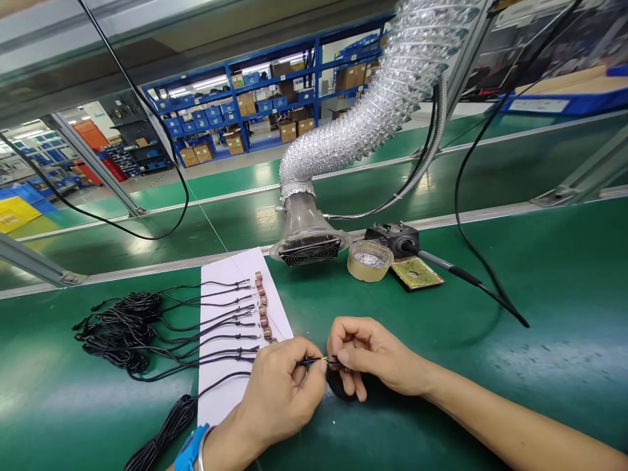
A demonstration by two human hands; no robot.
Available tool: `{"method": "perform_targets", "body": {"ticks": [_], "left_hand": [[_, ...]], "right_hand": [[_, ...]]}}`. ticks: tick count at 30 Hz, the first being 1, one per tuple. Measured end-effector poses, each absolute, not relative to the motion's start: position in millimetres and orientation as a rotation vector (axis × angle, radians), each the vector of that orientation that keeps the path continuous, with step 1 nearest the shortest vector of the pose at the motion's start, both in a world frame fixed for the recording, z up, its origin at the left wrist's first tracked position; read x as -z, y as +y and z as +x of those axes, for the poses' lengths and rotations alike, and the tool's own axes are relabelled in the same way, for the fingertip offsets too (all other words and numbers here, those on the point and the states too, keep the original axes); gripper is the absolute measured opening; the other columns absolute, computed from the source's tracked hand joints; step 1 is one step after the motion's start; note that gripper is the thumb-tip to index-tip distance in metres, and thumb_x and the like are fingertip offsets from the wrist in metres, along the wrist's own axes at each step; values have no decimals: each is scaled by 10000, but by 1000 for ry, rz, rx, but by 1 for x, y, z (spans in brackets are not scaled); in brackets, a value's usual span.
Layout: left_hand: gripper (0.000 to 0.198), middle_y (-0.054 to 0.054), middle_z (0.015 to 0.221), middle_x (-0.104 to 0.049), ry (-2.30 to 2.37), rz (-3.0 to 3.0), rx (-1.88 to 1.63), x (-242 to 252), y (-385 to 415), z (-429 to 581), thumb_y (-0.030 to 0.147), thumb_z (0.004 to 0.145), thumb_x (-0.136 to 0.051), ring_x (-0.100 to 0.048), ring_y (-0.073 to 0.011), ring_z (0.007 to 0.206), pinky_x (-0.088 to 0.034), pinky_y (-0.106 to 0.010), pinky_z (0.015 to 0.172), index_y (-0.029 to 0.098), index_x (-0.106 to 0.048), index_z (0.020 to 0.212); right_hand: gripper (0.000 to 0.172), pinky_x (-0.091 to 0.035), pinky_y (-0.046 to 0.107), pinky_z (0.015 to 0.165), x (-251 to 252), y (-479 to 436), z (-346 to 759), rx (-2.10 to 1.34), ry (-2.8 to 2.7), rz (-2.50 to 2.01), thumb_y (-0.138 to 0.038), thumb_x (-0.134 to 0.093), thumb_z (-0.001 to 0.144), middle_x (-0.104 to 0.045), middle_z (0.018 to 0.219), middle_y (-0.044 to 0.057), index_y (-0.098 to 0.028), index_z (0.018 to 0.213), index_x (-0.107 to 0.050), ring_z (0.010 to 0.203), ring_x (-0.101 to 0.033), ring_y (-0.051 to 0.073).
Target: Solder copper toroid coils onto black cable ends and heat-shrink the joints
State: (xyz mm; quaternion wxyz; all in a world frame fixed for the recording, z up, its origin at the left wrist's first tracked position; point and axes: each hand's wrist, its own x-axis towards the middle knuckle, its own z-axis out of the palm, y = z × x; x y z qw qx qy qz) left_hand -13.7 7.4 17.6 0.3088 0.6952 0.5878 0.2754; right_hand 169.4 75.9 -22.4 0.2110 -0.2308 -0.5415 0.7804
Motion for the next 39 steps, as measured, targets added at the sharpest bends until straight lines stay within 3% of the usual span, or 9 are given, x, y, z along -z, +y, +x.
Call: {"method": "perform_targets", "body": {"ticks": [6,12,22,27,32,39], "left_hand": [[124,77,488,-328,1532,1832,-626,-19,9,-14,214,803,-506,-324,-67,462,-271,-211,509,174,-576,709],[175,67,530,-362,1421,1542,-539,-17,10,-16,290,848,-494,-299,-75,490,-221,-218,465,171,-568,743],[208,30,633,-471,1226,1290,-598,-10,16,-15,313,822,-547,-364,-85,600,-297,-214,562,127,-584,735],[217,42,604,-452,1279,1393,-478,-12,13,-14,316,855,-509,-340,-85,570,-265,-216,517,144,-609,768],[200,65,528,-381,1340,1566,-359,-18,9,-10,296,858,-501,-302,-75,497,-213,-219,462,164,-611,756],[210,50,611,-458,1396,1607,-476,-14,11,-14,340,899,-475,-377,-90,563,-276,-224,519,179,-563,797]], "right_hand": [[269,-492,207,517,8,75,172,-2081,-1739,-841,-394,-576,867,-645,638,40,-145,806,-491,530,-589,109],[175,-523,237,580,-2,74,175,-2011,-1898,-924,-303,-531,877,-663,662,48,-149,799,-499,586,-609,125],[94,-544,264,605,-5,76,178,-2045,-1921,-928,-225,-521,834,-664,680,47,-150,782,-499,643,-658,161],[31,-487,208,573,-8,77,181,-1974,-2083,-896,-151,-504,778,-663,701,34,-148,750,-515,648,-641,142],[66,-368,164,497,-8,77,181,-1762,-2336,-881,-120,-504,744,-634,646,-8,-146,729,-562,558,-528,85],[116,-477,197,466,-9,79,179,-2063,-1992,-975,-259,-521,797,-579,629,2,-145,788,-539,545,-580,121]]}}
